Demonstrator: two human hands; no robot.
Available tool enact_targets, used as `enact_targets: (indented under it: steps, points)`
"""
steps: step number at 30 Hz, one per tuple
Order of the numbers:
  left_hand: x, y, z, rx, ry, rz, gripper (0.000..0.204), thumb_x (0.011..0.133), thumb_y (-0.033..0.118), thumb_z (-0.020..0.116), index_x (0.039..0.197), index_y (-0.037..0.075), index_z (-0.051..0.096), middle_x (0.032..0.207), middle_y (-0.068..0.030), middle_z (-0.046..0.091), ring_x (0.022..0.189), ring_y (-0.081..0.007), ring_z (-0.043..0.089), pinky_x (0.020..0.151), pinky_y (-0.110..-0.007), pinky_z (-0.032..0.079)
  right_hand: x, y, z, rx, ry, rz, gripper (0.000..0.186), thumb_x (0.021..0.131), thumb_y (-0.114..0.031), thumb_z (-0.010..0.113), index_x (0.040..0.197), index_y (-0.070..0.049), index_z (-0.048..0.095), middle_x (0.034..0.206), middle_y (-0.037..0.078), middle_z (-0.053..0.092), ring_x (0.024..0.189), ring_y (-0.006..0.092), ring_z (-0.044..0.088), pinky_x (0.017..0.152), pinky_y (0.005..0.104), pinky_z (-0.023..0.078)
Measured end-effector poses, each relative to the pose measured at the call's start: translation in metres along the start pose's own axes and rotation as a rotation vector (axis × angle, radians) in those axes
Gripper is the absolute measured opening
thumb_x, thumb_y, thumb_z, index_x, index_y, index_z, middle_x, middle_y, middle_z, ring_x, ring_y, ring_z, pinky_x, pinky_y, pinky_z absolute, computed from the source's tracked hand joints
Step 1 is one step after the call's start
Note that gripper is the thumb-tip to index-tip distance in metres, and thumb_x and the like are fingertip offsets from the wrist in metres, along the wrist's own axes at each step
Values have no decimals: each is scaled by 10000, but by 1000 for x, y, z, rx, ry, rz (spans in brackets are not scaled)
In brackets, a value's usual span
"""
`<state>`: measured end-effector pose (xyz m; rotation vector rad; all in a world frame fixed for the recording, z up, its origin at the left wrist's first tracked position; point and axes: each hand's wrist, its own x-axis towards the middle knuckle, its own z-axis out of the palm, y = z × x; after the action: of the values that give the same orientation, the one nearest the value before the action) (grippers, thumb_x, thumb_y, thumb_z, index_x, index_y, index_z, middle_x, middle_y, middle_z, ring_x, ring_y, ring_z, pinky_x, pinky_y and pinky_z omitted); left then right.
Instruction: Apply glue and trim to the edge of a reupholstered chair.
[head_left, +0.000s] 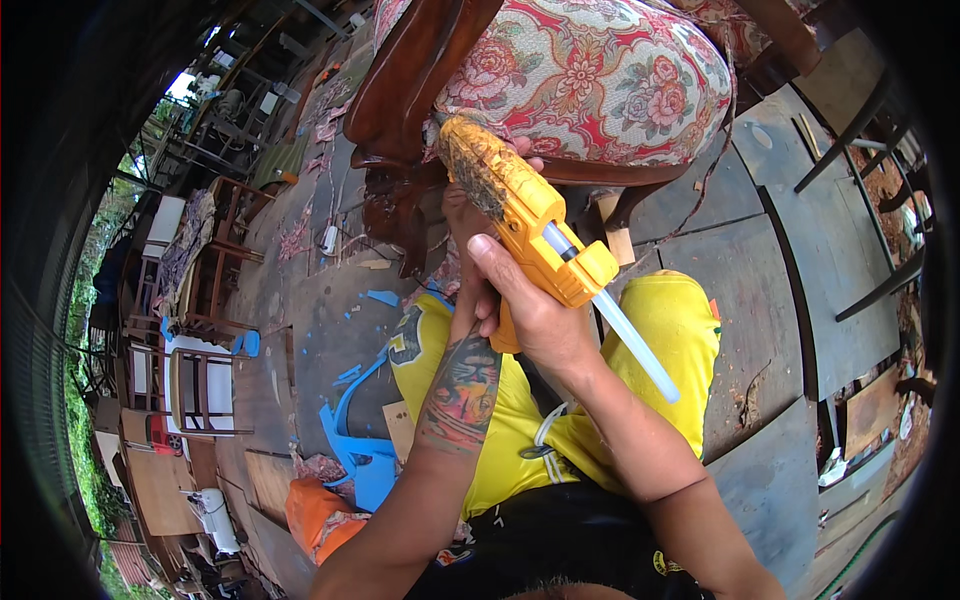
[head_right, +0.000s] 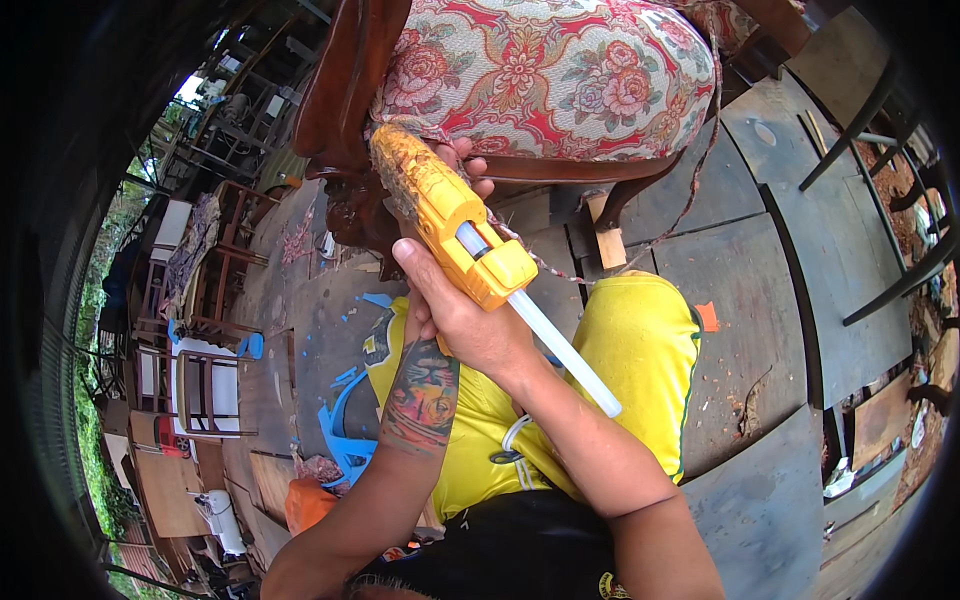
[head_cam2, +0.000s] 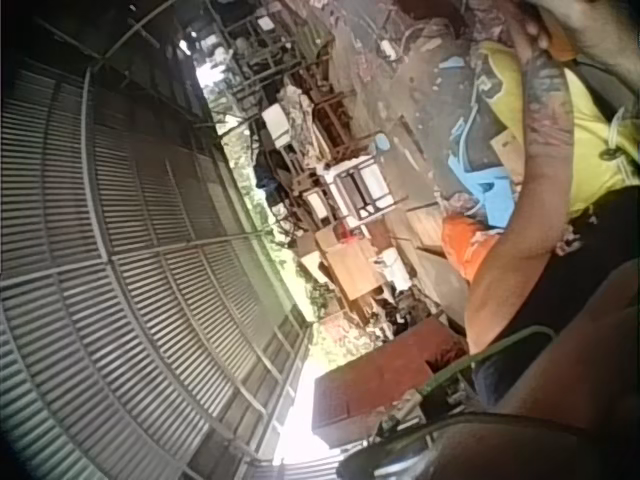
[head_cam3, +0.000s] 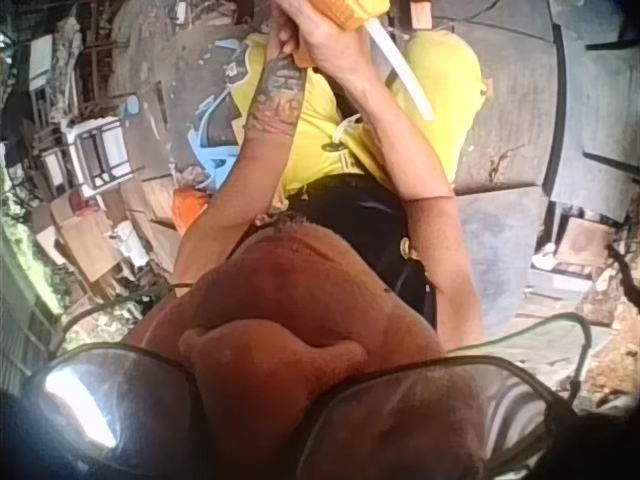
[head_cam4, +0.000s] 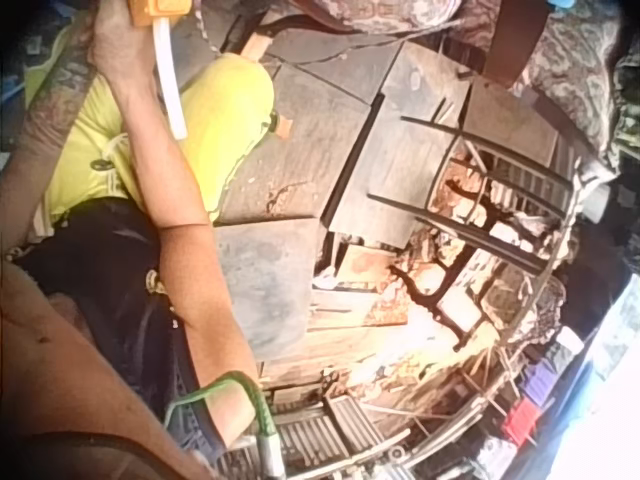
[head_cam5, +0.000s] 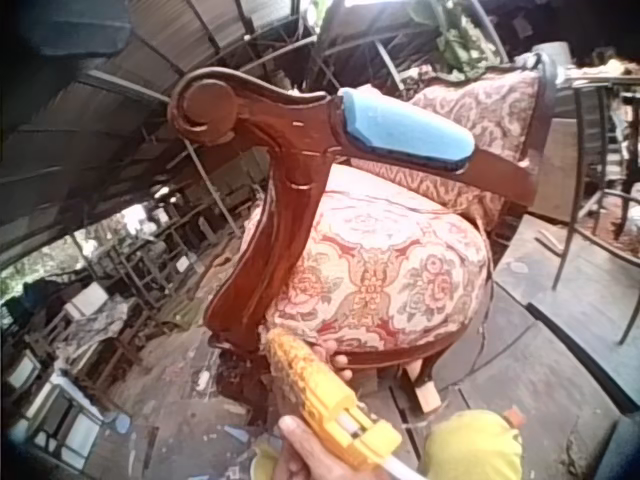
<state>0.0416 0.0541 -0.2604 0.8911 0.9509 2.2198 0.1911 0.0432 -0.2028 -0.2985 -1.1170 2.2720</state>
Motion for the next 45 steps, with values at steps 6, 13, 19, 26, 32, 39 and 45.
enact_targets:
  steps: [6,13,19,26,32,39,45]
  points:
    - [2,0,3,-29,-49,7,299,974,229,741,1190,30,685,1181,-142,749,1011,-221,759,847,-354,649,1,2,0,-14,14,-21,285,1052,-290,644,882,-63,616,598,-13,563,490,74,543,463,245,437]
    - [0,2,8,-69,-40,6,281,985,243,731,1163,27,701,1192,-150,749,1005,-225,764,814,-353,659,2,3,-2,-10,35,16,278,1011,-289,702,922,-34,636,678,24,601,506,109,569,466,249,454]
    - [-8,3,7,-41,91,-75,290,997,252,713,1175,24,707,1171,-134,757,974,-209,766,797,-347,660,3,2,-3,3,17,17,281,1010,-292,700,897,-42,641,640,13,588,491,103,557,463,243,443]
    - [4,-1,-2,-112,-71,-23,280,1033,189,620,1196,-28,689,1171,-179,747,968,-258,770,792,-385,676,3,1,-2,-14,6,-3,295,1050,-264,643,840,-60,607,574,-5,561,475,89,550,457,259,437]
    - [1,-5,-6,-62,-117,16,297,1058,167,562,1240,-47,659,1234,-200,719,1040,-281,753,839,-411,671,2,0,-3,-23,11,9,319,1052,-274,638,818,-61,602,573,-6,557,487,88,554,475,261,446]
    - [-10,3,1,-80,-202,9,391,1094,228,496,1358,-50,574,1351,-203,645,1183,-271,686,948,-386,631,1,-1,-4,-54,-14,15,353,1063,-290,613,793,-63,598,569,-5,552,495,97,549,486,276,441]
    - [-20,8,5,-140,-86,-119,480,1120,312,413,1419,-48,519,1414,-181,605,1236,-274,651,1042,-405,580,2,1,-4,-67,-18,14,348,1064,-289,608,800,-61,602,564,-2,549,491,100,548,481,279,438]
